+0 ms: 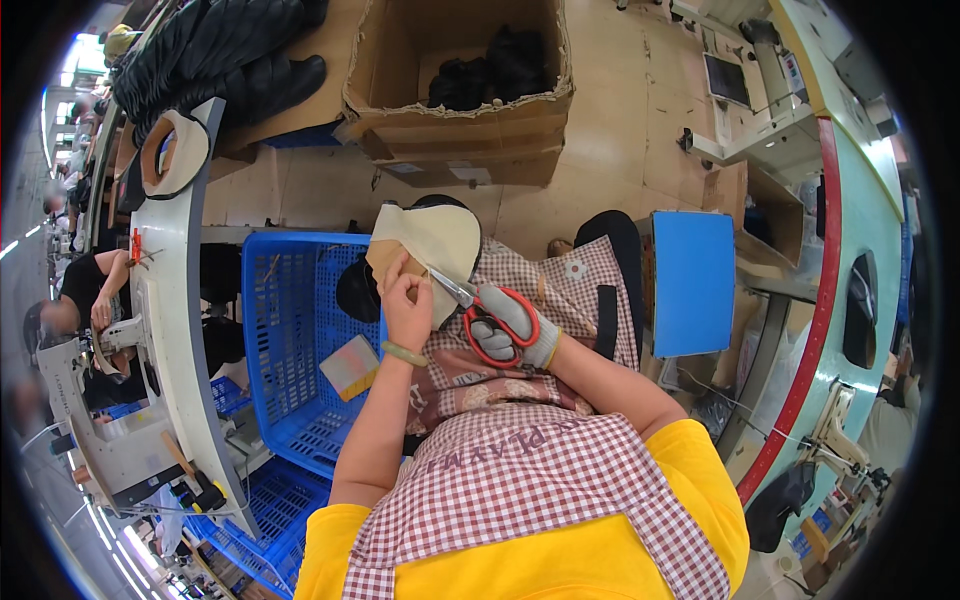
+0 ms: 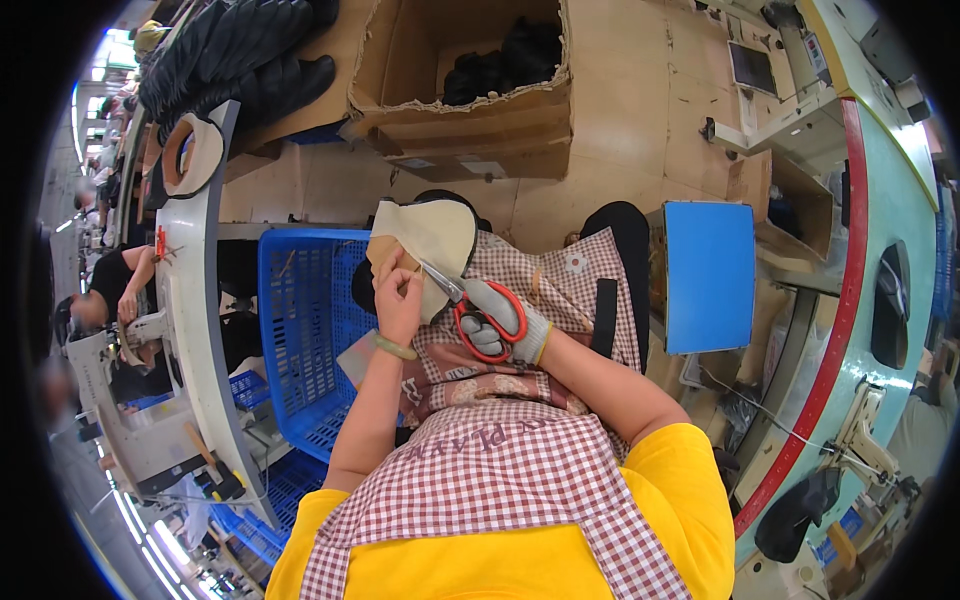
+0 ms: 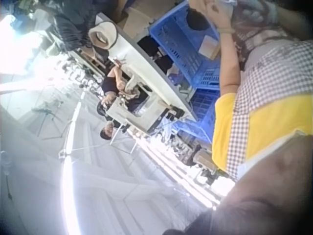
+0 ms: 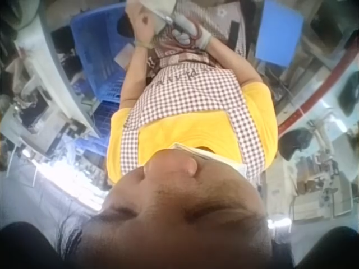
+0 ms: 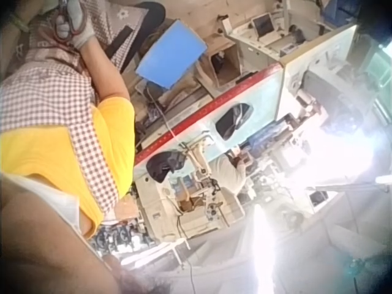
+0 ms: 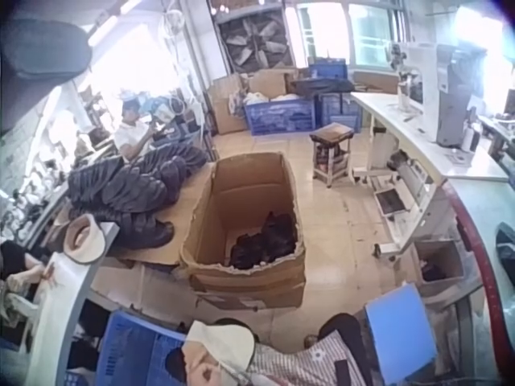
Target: The recorder uses scissors to trim excess material from shoe components at a factory workstation.
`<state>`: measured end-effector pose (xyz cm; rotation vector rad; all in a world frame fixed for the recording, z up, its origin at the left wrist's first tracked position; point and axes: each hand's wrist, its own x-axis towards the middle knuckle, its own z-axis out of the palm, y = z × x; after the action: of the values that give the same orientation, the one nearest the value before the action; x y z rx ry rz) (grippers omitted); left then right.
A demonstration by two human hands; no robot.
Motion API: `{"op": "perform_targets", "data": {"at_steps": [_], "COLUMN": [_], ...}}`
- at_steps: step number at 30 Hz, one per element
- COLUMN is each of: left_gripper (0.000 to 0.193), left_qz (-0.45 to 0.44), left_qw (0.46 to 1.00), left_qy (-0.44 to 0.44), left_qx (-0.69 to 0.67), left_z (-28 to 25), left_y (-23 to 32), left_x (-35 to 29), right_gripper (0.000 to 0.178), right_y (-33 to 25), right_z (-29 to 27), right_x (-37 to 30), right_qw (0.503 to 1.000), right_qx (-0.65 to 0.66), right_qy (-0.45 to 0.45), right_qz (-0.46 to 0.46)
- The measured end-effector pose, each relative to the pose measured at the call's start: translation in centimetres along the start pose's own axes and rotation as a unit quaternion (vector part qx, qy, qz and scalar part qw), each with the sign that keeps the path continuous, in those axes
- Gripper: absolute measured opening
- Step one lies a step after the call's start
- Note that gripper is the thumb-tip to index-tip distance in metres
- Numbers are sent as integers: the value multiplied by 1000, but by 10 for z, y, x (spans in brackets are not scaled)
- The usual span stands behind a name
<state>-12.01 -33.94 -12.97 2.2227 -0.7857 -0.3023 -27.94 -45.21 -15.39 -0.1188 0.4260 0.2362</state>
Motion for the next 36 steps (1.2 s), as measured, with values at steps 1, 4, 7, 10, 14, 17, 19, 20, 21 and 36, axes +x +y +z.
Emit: {"op": "perform_targets", "data": {"at_steps": [1, 4, 7, 10, 14, 17, 19, 20, 21, 36], "left_gripper": [10, 10, 10, 10, 11, 11, 11, 12, 12, 12], "left_qz": [-2, -1, 4, -1, -15, -3, -4, -6, -6, -16], "left_qw": [1000, 1000, 1000, 999, 997, 995, 994, 992, 992, 974], "left_qy": [-4, -14, -26, -42, -82, -98, -112, -126, -127, -222], "left_qx": [2, 3, 10, 17, -5, 4, -8, -19, -20, -49], "left_z": [0, -1, -3, -8, -13, -15, -18, -19, -21, -43], "left_y": [1, 2, 4, 8, 8, 6, 4, 3, 2, 0], "left_x": [0, 1, 1, 1, 3, 4, 6, 7, 8, 23], "right_gripper": [38, 35, 34, 34, 35, 35, 35, 35, 35, 38], "right_y": [-3, -6, -7, -10, -14, -16, -19, -20, -20, -37], "right_z": [3, 6, 7, 6, 2, 3, 3, 3, 2, 6], "right_x": [0, 1, 2, 3, 7, 8, 9, 10, 11, 18], "right_qw": [1000, 999, 999, 999, 997, 997, 997, 997, 997, 988], "right_qx": [-4, -17, -26, -24, -61, -72, -69, -67, -66, -150], "right_qy": [10, 28, 32, 20, 41, 37, 32, 27, 28, 35], "right_qz": [7, 8, 4, 8, 3, 1, 3, 5, 4, -3]}}
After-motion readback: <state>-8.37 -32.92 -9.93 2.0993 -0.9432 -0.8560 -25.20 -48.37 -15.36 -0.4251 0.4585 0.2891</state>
